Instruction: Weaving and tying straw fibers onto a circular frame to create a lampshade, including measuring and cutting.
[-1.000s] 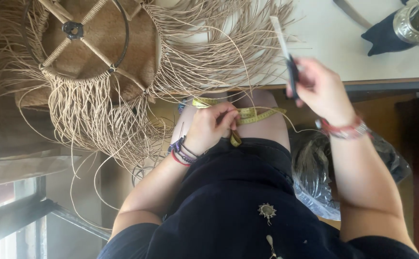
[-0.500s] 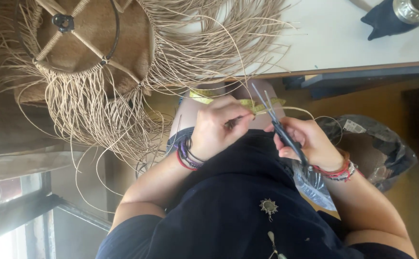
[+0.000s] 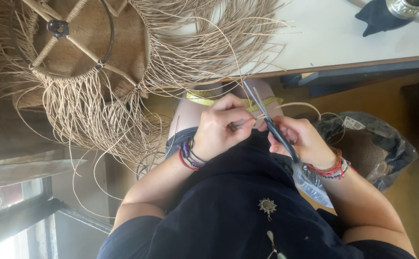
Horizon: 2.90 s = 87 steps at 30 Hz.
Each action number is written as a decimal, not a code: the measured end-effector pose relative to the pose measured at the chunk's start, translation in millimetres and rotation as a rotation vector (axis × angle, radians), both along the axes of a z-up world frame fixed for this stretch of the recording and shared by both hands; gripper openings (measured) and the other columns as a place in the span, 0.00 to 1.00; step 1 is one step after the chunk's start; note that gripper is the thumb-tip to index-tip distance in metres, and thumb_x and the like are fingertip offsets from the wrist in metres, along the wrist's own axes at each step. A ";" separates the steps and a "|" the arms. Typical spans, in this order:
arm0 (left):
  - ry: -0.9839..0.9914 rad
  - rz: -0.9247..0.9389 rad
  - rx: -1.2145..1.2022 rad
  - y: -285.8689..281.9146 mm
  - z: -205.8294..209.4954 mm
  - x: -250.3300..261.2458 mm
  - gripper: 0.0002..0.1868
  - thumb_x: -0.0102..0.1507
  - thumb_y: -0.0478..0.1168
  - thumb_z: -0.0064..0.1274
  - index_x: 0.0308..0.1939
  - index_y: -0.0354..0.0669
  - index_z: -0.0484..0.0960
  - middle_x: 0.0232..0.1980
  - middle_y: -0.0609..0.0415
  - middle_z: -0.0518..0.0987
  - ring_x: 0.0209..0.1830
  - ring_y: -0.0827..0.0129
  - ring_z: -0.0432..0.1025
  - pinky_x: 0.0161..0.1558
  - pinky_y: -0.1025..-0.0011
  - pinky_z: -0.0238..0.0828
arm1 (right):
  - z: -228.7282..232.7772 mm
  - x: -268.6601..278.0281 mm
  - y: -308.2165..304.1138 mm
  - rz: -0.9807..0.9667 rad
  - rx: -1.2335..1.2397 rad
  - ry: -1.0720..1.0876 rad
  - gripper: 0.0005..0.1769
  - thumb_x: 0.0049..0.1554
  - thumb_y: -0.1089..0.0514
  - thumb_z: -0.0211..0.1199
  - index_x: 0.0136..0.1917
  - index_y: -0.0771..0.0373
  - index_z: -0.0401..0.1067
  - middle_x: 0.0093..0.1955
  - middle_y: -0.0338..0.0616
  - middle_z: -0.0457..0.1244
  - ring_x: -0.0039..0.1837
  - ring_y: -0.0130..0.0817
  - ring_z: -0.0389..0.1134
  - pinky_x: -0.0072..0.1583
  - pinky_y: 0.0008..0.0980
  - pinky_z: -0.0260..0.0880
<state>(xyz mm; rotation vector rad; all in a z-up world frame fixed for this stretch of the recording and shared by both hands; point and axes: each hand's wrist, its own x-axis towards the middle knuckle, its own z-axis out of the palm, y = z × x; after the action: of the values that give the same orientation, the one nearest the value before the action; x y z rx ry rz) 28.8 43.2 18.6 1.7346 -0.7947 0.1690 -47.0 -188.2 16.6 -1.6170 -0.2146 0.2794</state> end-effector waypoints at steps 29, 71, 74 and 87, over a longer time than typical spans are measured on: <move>0.462 -0.625 -0.334 15.6 -4.5 12.4 0.09 0.68 0.34 0.52 0.34 0.37 0.83 0.64 0.34 0.76 0.64 0.45 0.74 0.66 0.49 0.70 | -124.1 146.4 -123.1 -0.492 -1.606 -0.504 0.16 0.58 0.48 0.72 0.58 0.51 0.80 0.49 0.38 0.68 0.50 0.38 0.72 0.49 0.35 0.75; 0.731 0.203 -0.750 -45.1 -19.7 24.3 0.11 0.72 0.42 0.52 0.41 0.44 0.89 0.59 0.54 0.79 0.62 0.67 0.70 0.65 0.65 0.63 | -10.8 39.3 55.5 -0.227 0.134 0.030 0.14 0.69 0.62 0.46 0.46 0.68 0.70 0.27 0.34 0.51 0.29 0.19 0.51 0.31 0.20 0.56; 0.884 0.298 -0.926 -16.2 -28.0 53.5 0.12 0.71 0.43 0.52 0.36 0.48 0.87 0.50 0.61 0.79 0.50 0.74 0.68 0.55 0.71 0.61 | -8.6 29.7 13.9 -0.152 -0.224 0.000 0.14 0.68 0.58 0.49 0.46 0.66 0.71 0.25 0.38 0.54 0.28 0.25 0.53 0.31 0.27 0.57; -0.228 0.424 0.698 49.6 16.5 -1.3 0.28 0.68 0.56 0.47 0.14 0.52 0.74 0.13 0.54 0.70 0.13 0.54 0.67 0.17 0.56 0.57 | 28.4 -3.5 -67.7 0.051 -0.908 -0.011 0.12 0.67 0.54 0.48 0.46 0.52 0.71 0.29 0.30 0.63 0.27 0.27 0.58 0.39 0.30 0.60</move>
<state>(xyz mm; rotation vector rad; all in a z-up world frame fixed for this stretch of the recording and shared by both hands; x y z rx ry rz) 27.5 92.8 35.1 2.5748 -0.6778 0.4181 -50.5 -256.0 45.0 -2.5126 -0.1406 0.4448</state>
